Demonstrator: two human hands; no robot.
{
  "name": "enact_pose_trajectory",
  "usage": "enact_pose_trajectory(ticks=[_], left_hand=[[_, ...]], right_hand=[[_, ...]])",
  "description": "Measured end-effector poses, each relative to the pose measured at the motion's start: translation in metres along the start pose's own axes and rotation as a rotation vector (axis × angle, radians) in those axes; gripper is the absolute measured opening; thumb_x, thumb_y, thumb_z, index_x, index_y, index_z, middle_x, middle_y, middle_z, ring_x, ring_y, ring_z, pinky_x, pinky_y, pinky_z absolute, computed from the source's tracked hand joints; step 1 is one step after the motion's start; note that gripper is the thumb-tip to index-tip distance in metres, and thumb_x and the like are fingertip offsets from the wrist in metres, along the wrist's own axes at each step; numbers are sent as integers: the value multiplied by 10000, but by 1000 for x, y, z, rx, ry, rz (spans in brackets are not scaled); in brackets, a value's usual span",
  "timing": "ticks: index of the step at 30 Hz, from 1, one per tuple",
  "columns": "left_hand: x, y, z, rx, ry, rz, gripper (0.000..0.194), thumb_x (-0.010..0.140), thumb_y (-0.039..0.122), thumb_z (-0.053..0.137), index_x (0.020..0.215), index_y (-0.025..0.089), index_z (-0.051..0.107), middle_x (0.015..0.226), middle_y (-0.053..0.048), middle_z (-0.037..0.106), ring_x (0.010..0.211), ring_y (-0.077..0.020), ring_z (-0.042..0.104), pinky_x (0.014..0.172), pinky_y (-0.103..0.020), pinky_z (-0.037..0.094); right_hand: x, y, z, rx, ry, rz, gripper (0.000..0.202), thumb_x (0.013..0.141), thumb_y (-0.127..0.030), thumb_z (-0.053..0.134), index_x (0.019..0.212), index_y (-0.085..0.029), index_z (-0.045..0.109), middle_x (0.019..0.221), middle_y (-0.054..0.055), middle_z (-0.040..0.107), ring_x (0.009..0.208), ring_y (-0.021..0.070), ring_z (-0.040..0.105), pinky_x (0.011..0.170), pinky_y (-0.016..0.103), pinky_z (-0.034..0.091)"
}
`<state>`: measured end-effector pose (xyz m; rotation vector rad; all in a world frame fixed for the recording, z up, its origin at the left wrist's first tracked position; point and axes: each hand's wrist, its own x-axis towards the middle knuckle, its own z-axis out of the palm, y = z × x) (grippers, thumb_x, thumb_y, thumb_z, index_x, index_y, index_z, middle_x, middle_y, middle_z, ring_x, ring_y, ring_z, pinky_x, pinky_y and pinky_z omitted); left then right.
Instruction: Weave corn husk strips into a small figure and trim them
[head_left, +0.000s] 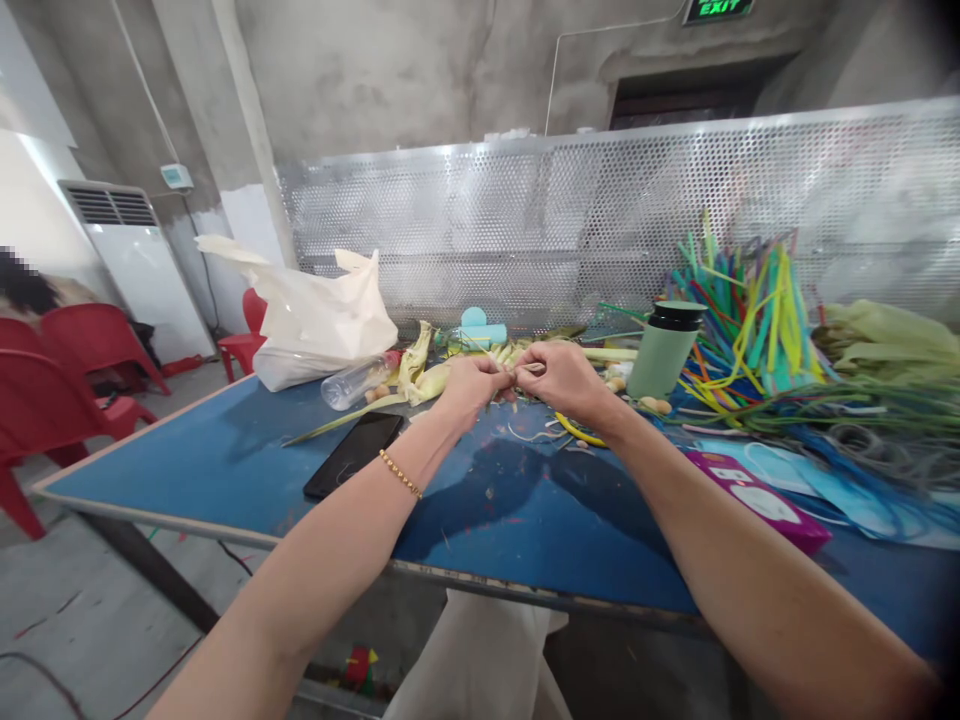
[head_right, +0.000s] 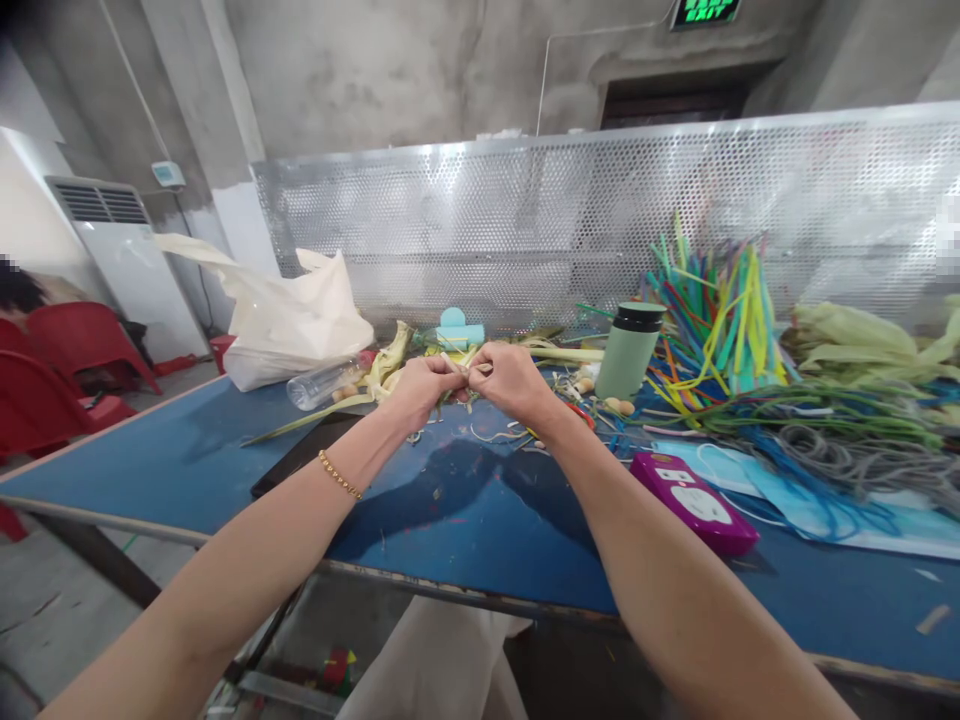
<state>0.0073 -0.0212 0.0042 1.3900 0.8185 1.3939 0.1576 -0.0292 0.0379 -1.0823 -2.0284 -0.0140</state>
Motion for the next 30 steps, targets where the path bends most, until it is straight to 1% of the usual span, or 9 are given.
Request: enact_pose_trajectory(ticks=[4, 7, 13, 18, 22, 25, 30], left_hand=[[0, 3, 0, -135, -74, -87, 109, 664, 76, 678, 579, 102, 616, 533, -35, 598, 502, -116, 574, 534, -253, 381], [0, 5, 0, -183, -91, -105, 94, 666, 70, 669, 586, 90, 623, 529, -40, 592, 493, -127, 582, 529, -265, 386], [2, 1, -2, -125, -94, -87, 124, 685, 81, 663, 577, 101, 605, 531, -38, 594, 473, -117, 567, 512, -262, 381], [4, 0, -4, -76, -98, -78, 94, 694, 78, 644, 609, 102, 611, 561, -29, 598, 472, -114, 572, 478, -250, 347], [5, 0, -3, -106, -104, -100, 90, 678, 68, 650, 611, 103, 601, 562, -16, 582, 469, -105, 561, 476, -247, 350], [5, -2, -3, -161, -117, -85, 106, 669, 73, 654, 605, 117, 582, 549, -5, 568, 464, -92, 532, 487, -245, 367], [5, -2, -1, -208, -78, -75, 134, 658, 61, 637, 571, 124, 556, 532, 8, 544, 459, -74, 496, 497, -237, 375]], right_hand=[[0, 5, 3, -16, 3, -34, 105, 719, -210, 540, 690, -166, 631, 623, 36, 643, 599, 157, 550, 592, 265, 383], [1, 7, 4, -25, 4, -50, 93, 723, -208, 544, 698, -169, 625, 647, 45, 650, 618, 164, 558, 600, 266, 388], [-1, 7, 3, 55, -29, -10, 130, 733, -243, 528, 710, -154, 620, 621, 35, 630, 602, 152, 545, 578, 252, 382], [-2, 3, 0, 107, -74, 33, 162, 727, -266, 517, 725, -141, 620, 580, 19, 602, 553, 135, 515, 551, 245, 369], [-1, 1, -1, 104, -84, 47, 160, 718, -265, 515, 722, -140, 615, 591, 24, 598, 553, 133, 513, 553, 247, 371], [-2, 0, -1, 118, -82, 38, 157, 721, -268, 518, 730, -143, 612, 604, 26, 602, 562, 135, 520, 560, 248, 381], [-2, 1, 2, 152, -70, 18, 154, 736, -274, 520, 738, -147, 607, 618, 30, 614, 565, 138, 537, 558, 247, 395]])
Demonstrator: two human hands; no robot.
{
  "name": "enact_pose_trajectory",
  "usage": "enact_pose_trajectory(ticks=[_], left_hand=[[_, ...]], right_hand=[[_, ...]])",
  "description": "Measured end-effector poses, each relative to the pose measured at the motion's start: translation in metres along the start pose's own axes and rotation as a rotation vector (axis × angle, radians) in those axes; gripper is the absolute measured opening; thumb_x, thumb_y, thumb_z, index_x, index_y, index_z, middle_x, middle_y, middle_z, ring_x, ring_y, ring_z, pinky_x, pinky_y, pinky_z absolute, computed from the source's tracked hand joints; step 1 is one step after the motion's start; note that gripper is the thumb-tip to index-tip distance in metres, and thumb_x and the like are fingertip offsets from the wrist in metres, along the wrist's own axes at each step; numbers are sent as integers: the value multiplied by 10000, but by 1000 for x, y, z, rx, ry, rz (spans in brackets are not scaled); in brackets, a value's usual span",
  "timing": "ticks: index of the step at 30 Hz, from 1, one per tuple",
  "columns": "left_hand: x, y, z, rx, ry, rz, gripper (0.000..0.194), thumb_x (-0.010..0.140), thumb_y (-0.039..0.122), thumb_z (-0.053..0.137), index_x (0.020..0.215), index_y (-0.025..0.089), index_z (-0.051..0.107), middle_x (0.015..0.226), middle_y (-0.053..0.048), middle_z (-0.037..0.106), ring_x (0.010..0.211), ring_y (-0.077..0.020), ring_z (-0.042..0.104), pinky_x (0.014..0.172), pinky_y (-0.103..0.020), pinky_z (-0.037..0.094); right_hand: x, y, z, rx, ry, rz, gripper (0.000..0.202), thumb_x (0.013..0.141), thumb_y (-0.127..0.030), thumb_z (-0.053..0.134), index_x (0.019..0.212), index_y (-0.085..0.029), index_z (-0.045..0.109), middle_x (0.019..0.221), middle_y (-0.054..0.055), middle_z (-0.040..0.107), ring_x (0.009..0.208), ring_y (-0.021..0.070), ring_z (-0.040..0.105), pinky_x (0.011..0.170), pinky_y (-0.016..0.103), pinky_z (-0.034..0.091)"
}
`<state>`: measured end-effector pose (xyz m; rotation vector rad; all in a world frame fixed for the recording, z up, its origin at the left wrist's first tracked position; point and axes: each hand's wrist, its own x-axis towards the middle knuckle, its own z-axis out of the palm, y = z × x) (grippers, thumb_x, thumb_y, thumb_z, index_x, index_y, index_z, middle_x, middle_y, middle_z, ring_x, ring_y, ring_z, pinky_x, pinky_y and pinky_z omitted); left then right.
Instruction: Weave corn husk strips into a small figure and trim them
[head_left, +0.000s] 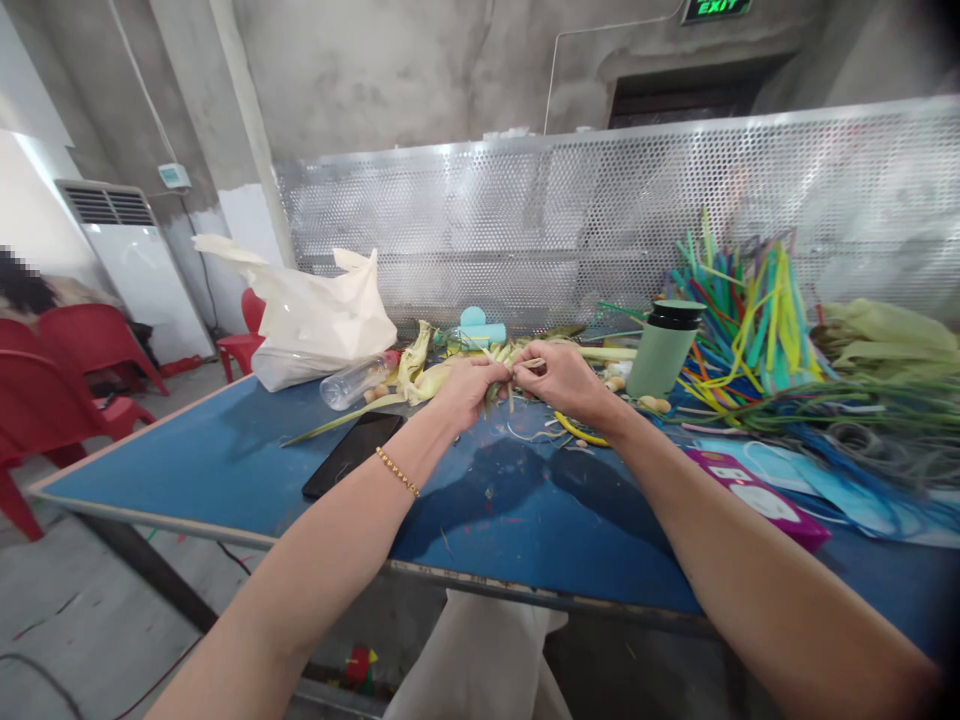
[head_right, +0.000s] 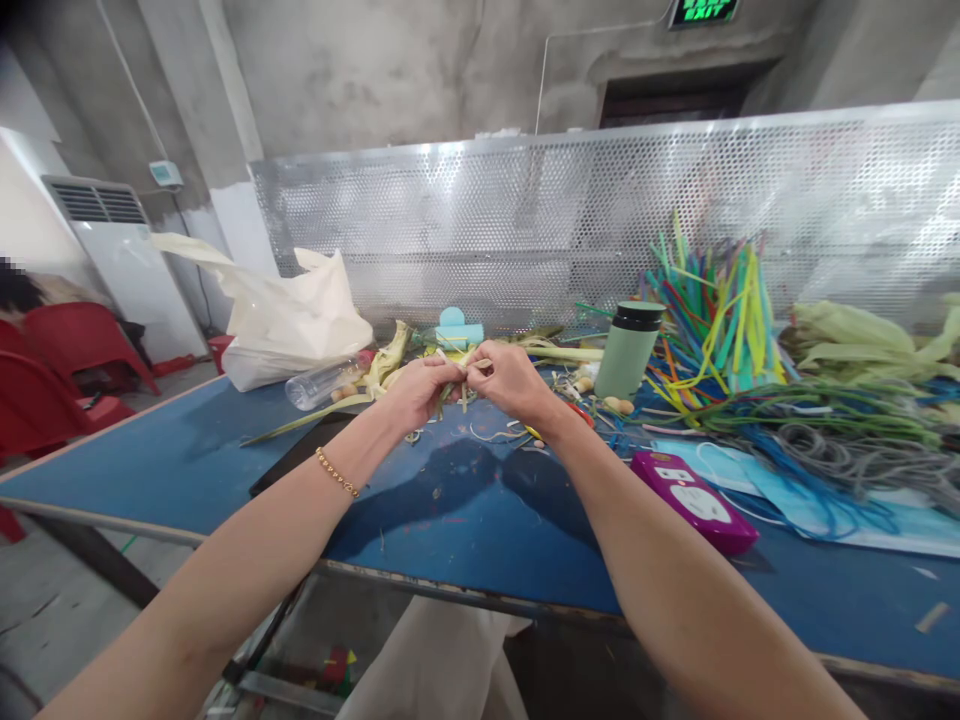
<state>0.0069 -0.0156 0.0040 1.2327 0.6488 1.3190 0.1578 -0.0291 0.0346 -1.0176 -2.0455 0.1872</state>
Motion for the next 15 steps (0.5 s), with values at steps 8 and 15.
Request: enact_pose_trajectory(ticks=[8, 15], left_hand=[[-1, 0, 2, 83, 31, 45, 164, 641, 85, 665, 538, 124, 543, 502, -1, 538, 454, -75, 497, 499, -229, 361], [3, -4, -3, 75, 50, 70, 112, 627, 91, 663, 554, 119, 583, 509, -13, 573, 464, -87, 516, 526, -235, 398]], right_hand=[[1, 1, -1, -58, -3, 10, 154, 739, -255, 538, 729, -140, 639, 586, 20, 620, 569, 136, 548, 559, 239, 393], [3, 7, -12, 99, -7, 76, 159, 781, -293, 588, 812, -149, 646, 602, 20, 641, 543, 139, 588, 537, 236, 434]])
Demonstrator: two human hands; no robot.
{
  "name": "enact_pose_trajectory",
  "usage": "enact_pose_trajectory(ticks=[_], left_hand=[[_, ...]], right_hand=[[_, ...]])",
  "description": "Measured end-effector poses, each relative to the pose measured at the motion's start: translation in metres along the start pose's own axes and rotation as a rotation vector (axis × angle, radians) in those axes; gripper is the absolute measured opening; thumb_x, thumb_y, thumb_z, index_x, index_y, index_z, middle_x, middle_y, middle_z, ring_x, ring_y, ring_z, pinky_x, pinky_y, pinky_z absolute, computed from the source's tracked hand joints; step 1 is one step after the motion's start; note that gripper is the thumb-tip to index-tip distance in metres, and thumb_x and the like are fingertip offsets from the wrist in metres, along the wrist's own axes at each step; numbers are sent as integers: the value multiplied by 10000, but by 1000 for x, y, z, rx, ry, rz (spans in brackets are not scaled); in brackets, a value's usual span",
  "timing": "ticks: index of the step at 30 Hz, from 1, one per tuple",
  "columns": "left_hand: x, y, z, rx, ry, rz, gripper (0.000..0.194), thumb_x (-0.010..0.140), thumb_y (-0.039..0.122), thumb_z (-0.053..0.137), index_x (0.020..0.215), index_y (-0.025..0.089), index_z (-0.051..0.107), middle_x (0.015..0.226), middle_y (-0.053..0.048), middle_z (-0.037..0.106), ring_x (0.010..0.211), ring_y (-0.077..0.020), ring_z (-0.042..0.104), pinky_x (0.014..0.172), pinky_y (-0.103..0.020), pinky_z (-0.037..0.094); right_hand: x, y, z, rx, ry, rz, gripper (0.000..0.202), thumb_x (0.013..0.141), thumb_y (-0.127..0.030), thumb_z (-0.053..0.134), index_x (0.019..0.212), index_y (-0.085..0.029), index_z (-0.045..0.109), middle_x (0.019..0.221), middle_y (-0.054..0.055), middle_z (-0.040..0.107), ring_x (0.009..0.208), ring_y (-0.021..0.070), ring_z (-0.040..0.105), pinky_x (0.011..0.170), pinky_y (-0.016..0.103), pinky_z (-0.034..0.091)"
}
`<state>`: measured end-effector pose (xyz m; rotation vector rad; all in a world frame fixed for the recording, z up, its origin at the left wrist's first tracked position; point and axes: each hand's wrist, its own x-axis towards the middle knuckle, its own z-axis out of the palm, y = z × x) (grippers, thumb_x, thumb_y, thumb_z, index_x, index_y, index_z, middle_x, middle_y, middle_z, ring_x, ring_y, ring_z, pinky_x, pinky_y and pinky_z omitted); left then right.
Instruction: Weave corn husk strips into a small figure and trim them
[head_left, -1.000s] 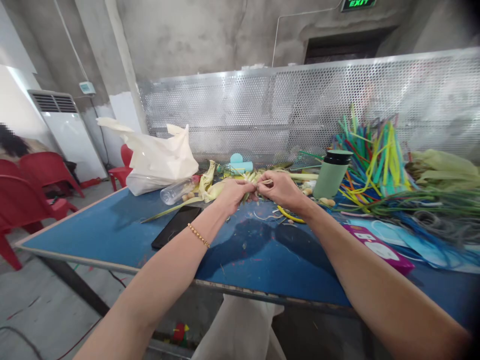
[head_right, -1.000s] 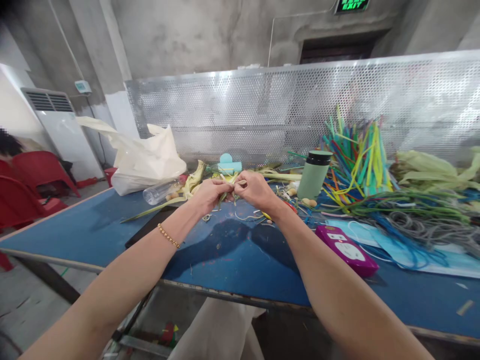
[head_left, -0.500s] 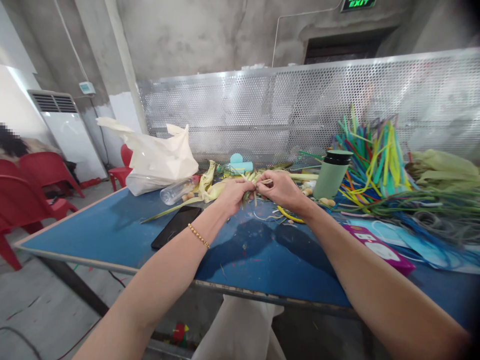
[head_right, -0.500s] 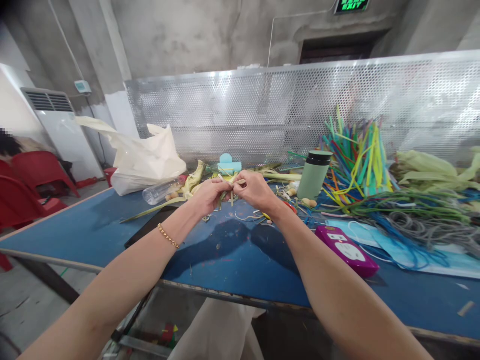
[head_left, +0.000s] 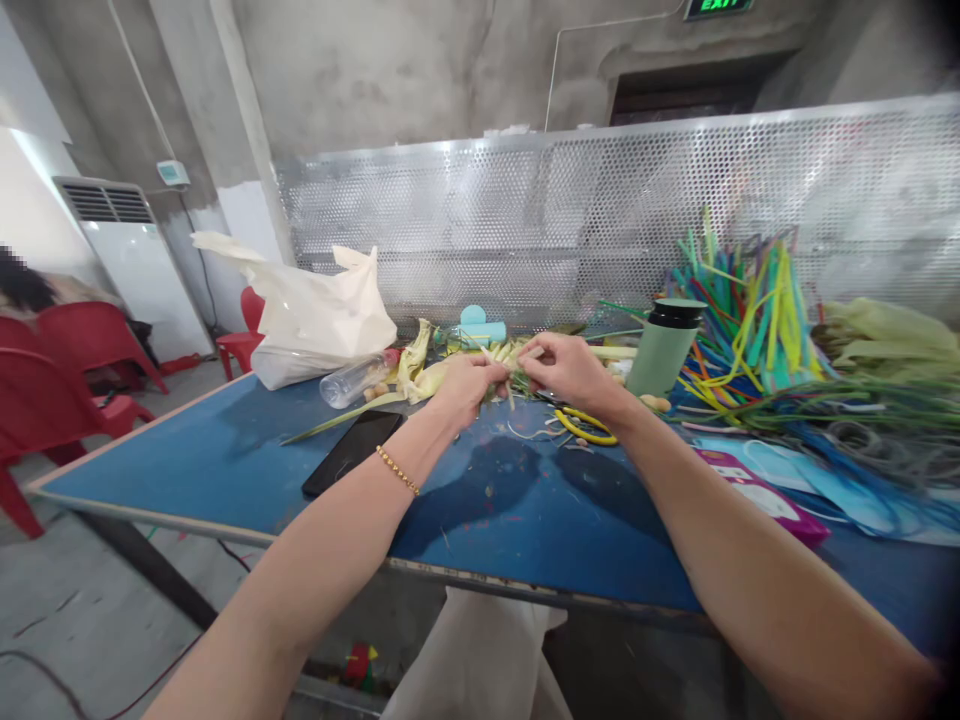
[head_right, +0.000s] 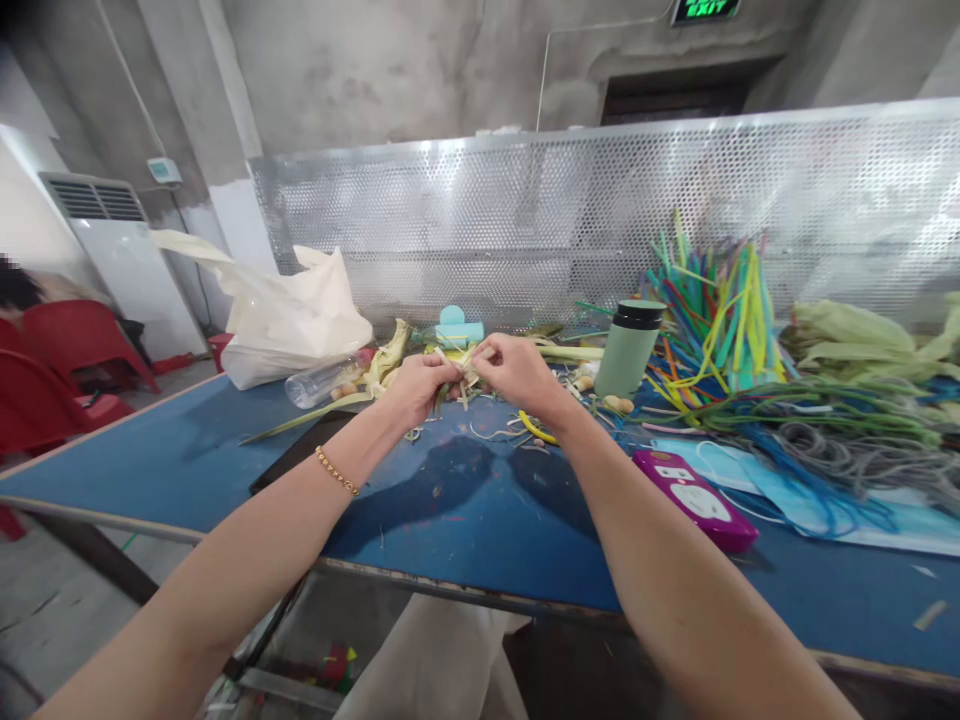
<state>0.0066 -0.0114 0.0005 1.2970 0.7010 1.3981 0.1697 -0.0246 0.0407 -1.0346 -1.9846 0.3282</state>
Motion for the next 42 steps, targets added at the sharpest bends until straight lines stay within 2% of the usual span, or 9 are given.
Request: enact_pose_trajectory(ticks=[5, 9, 16, 26, 30, 34, 38, 40, 42], left_hand=[[1, 6, -4, 0, 43, -2, 137, 636, 72, 642, 527, 117, 572, 487, -21, 571, 455, -96, 527, 527, -241, 412], [-1, 15, -5, -53, 79, -45, 126, 614, 40, 630, 522, 105, 573, 498, -22, 576, 449, -87, 518, 518, -238, 422], [-3, 21, -6, -102, 120, -82, 83, 606, 24, 609, 561, 93, 594, 535, -41, 591, 478, -73, 510, 507, -226, 418], [-2, 21, -6, -103, 148, -82, 97, 622, 26, 608, 581, 109, 579, 538, -31, 583, 457, -72, 503, 494, -232, 411], [-3, 21, -5, -108, 144, -90, 91, 643, 36, 619, 601, 107, 581, 535, -26, 578, 453, -74, 503, 485, -234, 397], [-3, 22, -4, -112, 147, -90, 98, 644, 32, 616, 593, 107, 578, 547, -27, 587, 455, -70, 504, 478, -227, 393], [-4, 23, -5, -118, 150, -73, 99, 637, 25, 622, 601, 110, 584, 573, -31, 604, 465, -66, 507, 496, -226, 414], [-4, 23, -5, -113, 140, -69, 101, 643, 24, 617, 600, 110, 585, 571, -31, 602, 466, -66, 510, 499, -225, 418], [-4, 23, -4, -106, 134, -67, 109, 651, 21, 606, 589, 107, 582, 558, -31, 595, 456, -68, 509, 489, -224, 411]], right_hand=[[8, 39, -24, -152, 107, 206, 271, 875, -389, 519, 790, -153, 624, 719, 60, 687, 588, 149, 639, 563, 242, 453], [7, 61, -26, -669, -223, 284, 217, 827, -276, 550, 705, -146, 674, 704, 94, 701, 732, 219, 673, 629, 268, 437], [-3, 59, -8, -934, -535, 346, 328, 806, -243, 564, 1065, -117, 722, 1128, 214, 706, 1050, 314, 660, 802, 341, 477], [3, 81, -12, -783, -441, 368, 416, 678, -267, 638, 1064, -137, 721, 1014, 157, 729, 939, 304, 673, 719, 314, 479], [5, 86, -22, -704, -280, 421, 361, 749, -306, 592, 1023, -126, 743, 935, 125, 738, 900, 276, 676, 733, 288, 471], [1, 90, -24, -831, -334, 475, 373, 784, -253, 576, 1090, -96, 721, 1076, 190, 718, 1009, 298, 668, 782, 313, 478], [-3, 79, -27, -908, -329, 478, 367, 813, -196, 545, 1120, -93, 718, 1189, 237, 677, 1097, 333, 641, 842, 376, 483], [-3, 68, -30, -918, -269, 402, 324, 825, -198, 533, 1063, -148, 747, 1153, 180, 705, 1064, 303, 656, 838, 355, 485], [-2, 57, -31, -858, -359, 350, 265, 791, -189, 569, 957, -174, 775, 1039, 136, 742, 973, 275, 684, 779, 314, 488]])
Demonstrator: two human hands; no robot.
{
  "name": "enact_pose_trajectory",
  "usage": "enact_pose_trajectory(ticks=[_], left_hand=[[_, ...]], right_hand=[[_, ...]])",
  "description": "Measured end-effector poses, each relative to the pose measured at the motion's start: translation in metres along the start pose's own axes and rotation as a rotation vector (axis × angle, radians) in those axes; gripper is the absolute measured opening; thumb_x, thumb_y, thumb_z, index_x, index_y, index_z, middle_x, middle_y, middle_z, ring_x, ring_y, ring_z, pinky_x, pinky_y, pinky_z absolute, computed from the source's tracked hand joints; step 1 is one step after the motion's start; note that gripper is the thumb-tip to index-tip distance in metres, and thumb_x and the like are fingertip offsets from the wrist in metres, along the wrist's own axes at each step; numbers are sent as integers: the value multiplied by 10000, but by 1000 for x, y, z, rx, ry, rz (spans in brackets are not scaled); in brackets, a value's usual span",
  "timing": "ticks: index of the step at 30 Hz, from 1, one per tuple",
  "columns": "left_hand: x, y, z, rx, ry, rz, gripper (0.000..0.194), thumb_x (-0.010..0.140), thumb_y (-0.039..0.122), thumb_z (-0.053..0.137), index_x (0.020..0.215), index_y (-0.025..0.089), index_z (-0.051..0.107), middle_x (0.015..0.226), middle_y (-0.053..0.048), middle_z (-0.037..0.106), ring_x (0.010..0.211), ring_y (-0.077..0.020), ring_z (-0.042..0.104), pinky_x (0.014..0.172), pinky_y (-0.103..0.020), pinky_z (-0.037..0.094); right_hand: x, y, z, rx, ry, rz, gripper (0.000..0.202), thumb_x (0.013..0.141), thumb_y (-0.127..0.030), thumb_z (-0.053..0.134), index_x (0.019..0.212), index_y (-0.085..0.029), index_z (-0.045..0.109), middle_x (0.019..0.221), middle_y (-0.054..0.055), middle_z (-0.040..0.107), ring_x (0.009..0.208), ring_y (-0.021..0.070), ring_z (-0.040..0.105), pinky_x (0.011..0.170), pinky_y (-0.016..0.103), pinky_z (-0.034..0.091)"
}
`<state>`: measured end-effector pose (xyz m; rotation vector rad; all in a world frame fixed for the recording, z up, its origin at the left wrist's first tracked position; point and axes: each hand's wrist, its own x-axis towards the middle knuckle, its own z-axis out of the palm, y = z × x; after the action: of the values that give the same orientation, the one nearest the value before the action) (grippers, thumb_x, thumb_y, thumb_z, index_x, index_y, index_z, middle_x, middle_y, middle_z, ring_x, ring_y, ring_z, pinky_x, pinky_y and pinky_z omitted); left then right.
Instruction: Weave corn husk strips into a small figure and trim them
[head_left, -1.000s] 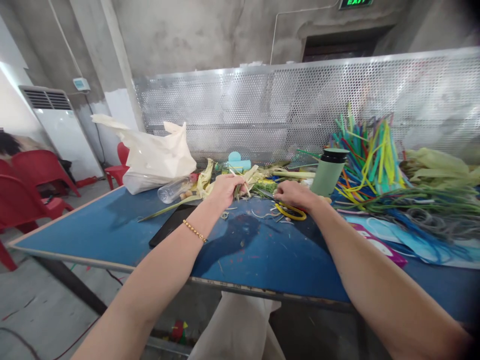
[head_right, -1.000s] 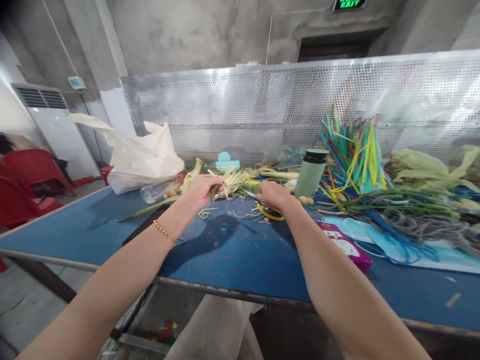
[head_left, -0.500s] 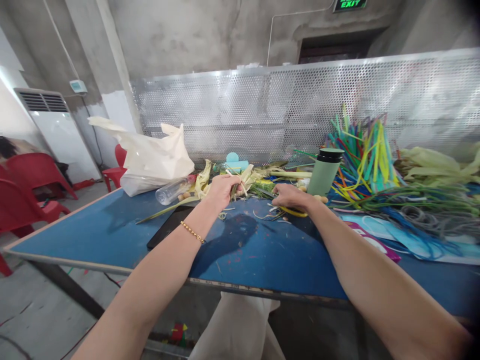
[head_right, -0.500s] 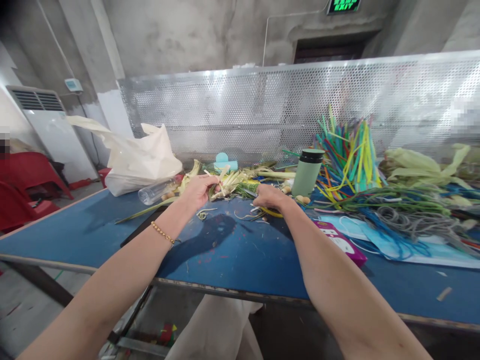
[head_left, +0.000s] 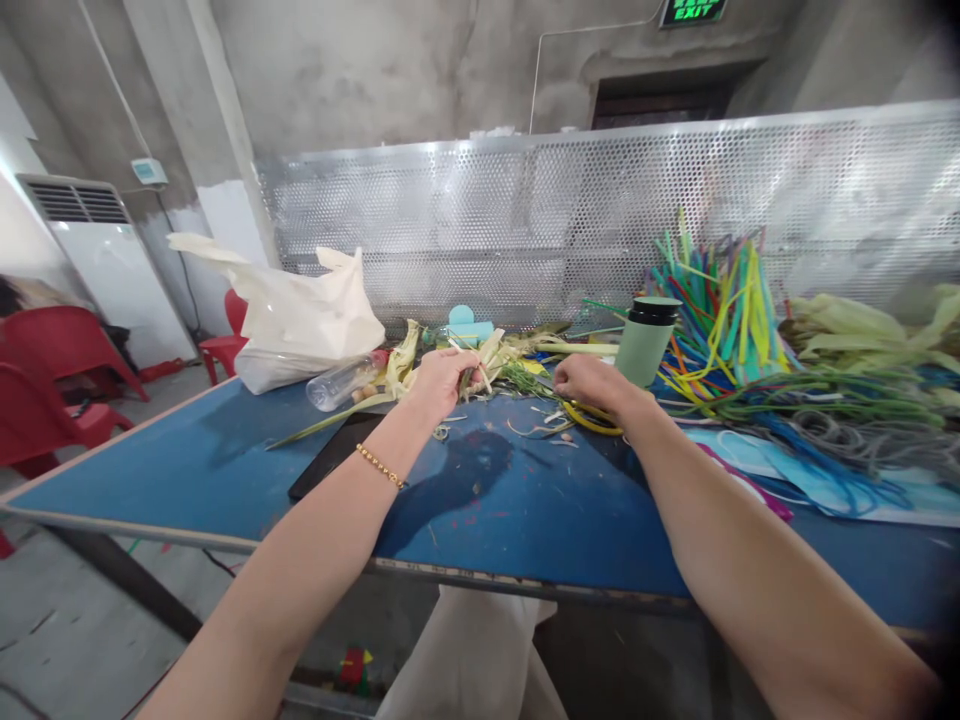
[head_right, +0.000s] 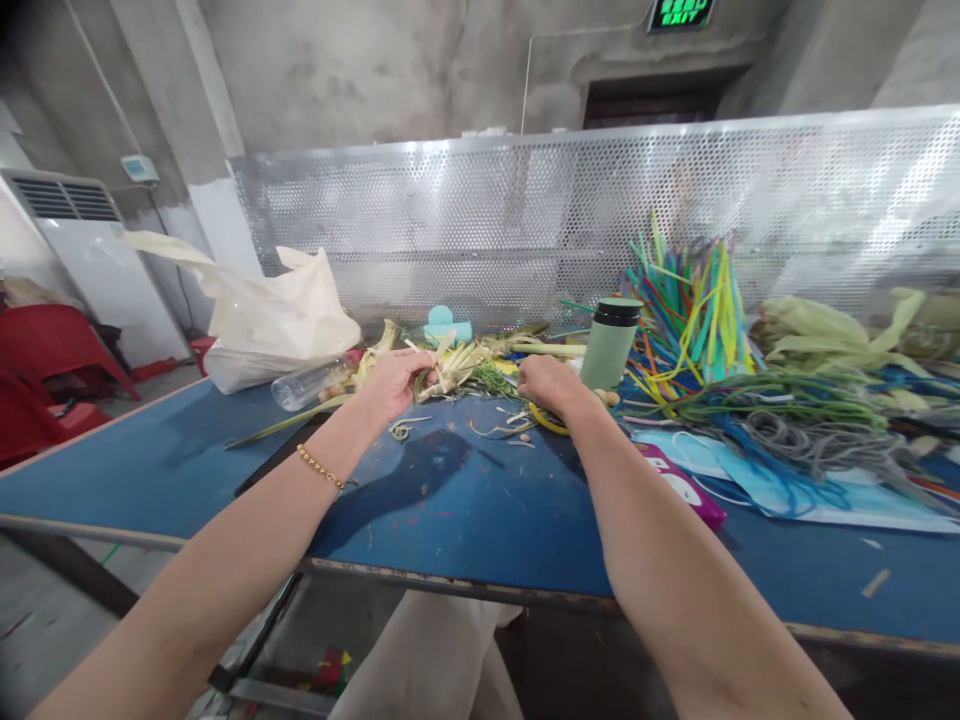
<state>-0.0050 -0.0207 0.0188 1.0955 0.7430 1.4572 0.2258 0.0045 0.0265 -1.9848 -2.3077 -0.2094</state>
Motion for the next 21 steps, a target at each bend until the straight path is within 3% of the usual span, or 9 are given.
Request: enact_pose_trajectory(ticks=[4, 10, 14, 17, 21], left_hand=[[-1, 0, 0, -1, 1, -6, 121, 642, 17, 619, 583, 111, 571, 547, -28, 591, 446, -69, 508, 494, -227, 415], [0, 0, 0, -6, -17, -5, 106, 639, 24, 619, 596, 109, 572, 549, -27, 596, 448, -69, 510, 488, -223, 409], [0, 0, 0, -5, -19, 3, 99, 649, 18, 594, 586, 93, 582, 531, -26, 582, 443, -71, 512, 479, -221, 403], [0, 1, 0, 1, -16, -7, 103, 651, 18, 588, 581, 93, 579, 533, -36, 588, 438, -72, 506, 479, -226, 400], [1, 0, 0, -10, -28, 2, 121, 641, 15, 604, 560, 99, 572, 532, -29, 581, 457, -76, 515, 501, -231, 409]], right_hand=[[-5, -10, -2, -72, -132, -100, 216, 736, -128, 598, 849, -155, 780, 946, 164, 751, 911, 286, 703, 710, 297, 478], [-2, -23, 10, -240, -80, -201, 308, 797, -92, 518, 985, -116, 761, 1028, 230, 734, 1021, 317, 690, 811, 348, 492], [-1, -26, 13, -268, -93, -228, 294, 738, -80, 574, 970, -88, 755, 1022, 252, 726, 1027, 350, 683, 811, 370, 496], [3, -16, 13, -134, -54, -210, 212, 689, -109, 600, 841, -108, 749, 925, 205, 736, 947, 322, 692, 766, 345, 489], [10, 1, 7, 390, 131, -161, 145, 698, -198, 552, 719, -147, 686, 672, 39, 674, 670, 175, 635, 610, 254, 451]])
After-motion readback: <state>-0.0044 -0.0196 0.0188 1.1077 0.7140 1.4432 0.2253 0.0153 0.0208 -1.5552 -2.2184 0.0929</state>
